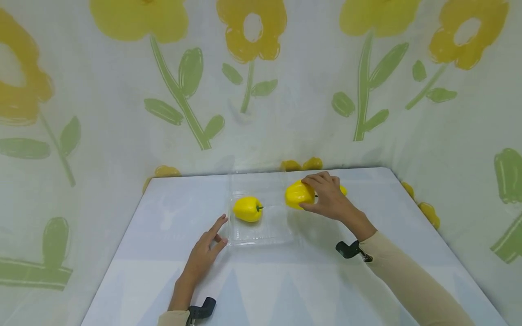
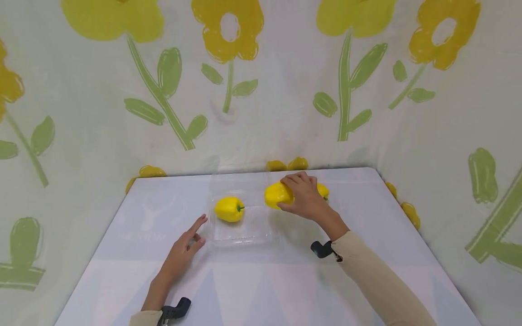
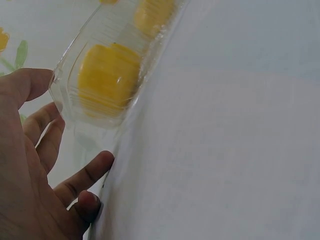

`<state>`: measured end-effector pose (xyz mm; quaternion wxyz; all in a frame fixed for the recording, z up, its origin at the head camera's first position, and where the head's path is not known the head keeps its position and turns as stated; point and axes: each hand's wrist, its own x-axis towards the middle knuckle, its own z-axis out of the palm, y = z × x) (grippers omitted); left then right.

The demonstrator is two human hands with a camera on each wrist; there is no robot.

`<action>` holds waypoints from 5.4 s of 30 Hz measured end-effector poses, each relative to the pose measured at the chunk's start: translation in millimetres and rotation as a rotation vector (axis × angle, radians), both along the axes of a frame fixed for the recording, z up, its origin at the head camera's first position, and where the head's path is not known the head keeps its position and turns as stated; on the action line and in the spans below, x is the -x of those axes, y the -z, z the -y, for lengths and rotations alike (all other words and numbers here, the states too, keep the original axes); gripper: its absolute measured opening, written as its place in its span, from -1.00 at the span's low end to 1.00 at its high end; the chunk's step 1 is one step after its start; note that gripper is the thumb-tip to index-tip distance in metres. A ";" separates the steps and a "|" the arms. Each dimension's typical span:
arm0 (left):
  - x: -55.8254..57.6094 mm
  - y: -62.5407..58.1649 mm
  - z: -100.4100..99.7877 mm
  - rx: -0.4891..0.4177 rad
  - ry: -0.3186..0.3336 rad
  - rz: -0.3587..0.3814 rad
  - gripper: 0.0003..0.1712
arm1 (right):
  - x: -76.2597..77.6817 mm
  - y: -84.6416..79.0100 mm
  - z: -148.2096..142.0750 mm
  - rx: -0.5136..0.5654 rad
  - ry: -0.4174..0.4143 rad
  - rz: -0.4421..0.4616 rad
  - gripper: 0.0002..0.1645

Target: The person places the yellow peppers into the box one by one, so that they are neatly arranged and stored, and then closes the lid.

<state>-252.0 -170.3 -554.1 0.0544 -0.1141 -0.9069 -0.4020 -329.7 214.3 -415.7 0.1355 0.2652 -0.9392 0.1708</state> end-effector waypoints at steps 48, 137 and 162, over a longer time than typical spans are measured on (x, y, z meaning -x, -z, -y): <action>-5.4 1.8 -2.2 -0.041 -0.014 0.027 -0.27 | 26.2 38.1 53.0 -0.073 -0.040 0.137 -0.20; -3.5 3.2 -2.4 -0.021 0.001 -0.026 -0.25 | 24.2 57.4 -49.4 0.057 0.267 0.137 -0.25; -2.8 0.3 -0.7 -0.007 0.017 -0.033 -0.27 | 23.8 67.8 -93.5 0.049 0.377 0.207 -0.09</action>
